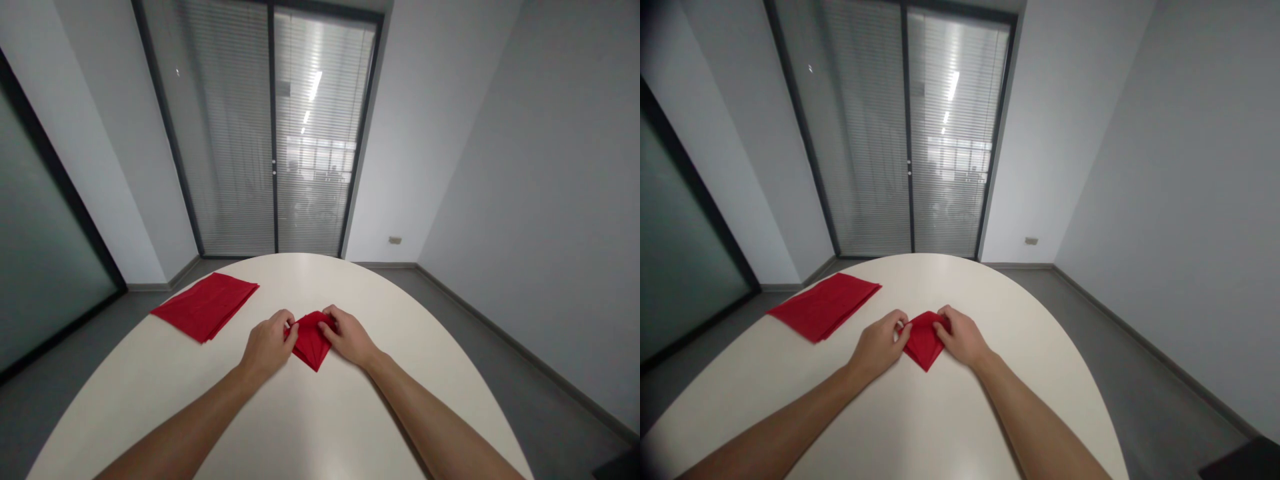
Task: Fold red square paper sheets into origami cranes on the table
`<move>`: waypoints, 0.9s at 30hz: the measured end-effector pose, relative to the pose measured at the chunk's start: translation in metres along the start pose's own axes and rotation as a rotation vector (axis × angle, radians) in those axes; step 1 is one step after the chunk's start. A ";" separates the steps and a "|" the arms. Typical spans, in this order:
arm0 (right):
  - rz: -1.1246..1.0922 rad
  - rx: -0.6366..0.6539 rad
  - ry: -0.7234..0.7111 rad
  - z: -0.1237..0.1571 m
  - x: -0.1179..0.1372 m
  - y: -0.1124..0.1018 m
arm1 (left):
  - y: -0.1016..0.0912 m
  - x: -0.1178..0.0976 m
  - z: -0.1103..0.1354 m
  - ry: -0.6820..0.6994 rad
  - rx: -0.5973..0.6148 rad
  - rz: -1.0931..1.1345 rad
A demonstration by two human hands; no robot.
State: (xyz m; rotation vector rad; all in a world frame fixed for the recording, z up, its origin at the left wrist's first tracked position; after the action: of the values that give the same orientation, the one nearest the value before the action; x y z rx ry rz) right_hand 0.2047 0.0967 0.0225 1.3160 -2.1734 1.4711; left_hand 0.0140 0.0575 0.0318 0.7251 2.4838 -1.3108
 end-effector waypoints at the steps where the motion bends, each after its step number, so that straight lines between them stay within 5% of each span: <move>1: 0.001 -0.006 -0.001 0.000 0.000 0.000 | -0.001 -0.001 0.000 0.005 -0.004 0.001; 19: 0.031 -0.033 0.030 0.000 0.008 -0.002 | -0.003 -0.006 0.001 0.034 0.002 0.061; 27: -0.015 0.011 -0.007 0.000 0.014 -0.002 | -0.003 -0.003 -0.002 -0.063 -0.010 0.021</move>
State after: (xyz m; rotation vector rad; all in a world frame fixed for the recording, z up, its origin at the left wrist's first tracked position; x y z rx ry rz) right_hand 0.1980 0.0886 0.0322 1.3397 -2.1578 1.4780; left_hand 0.0146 0.0563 0.0363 0.6947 2.4253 -1.2924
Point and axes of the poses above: each hand's wrist, its own z-axis away from the middle knuckle, its own y-axis out of the palm, x = y × z, the point moved 5 cm from there along -z, towards the middle knuckle, and after that the axes turned 10 degrees about -x, right-handed, at the moved point
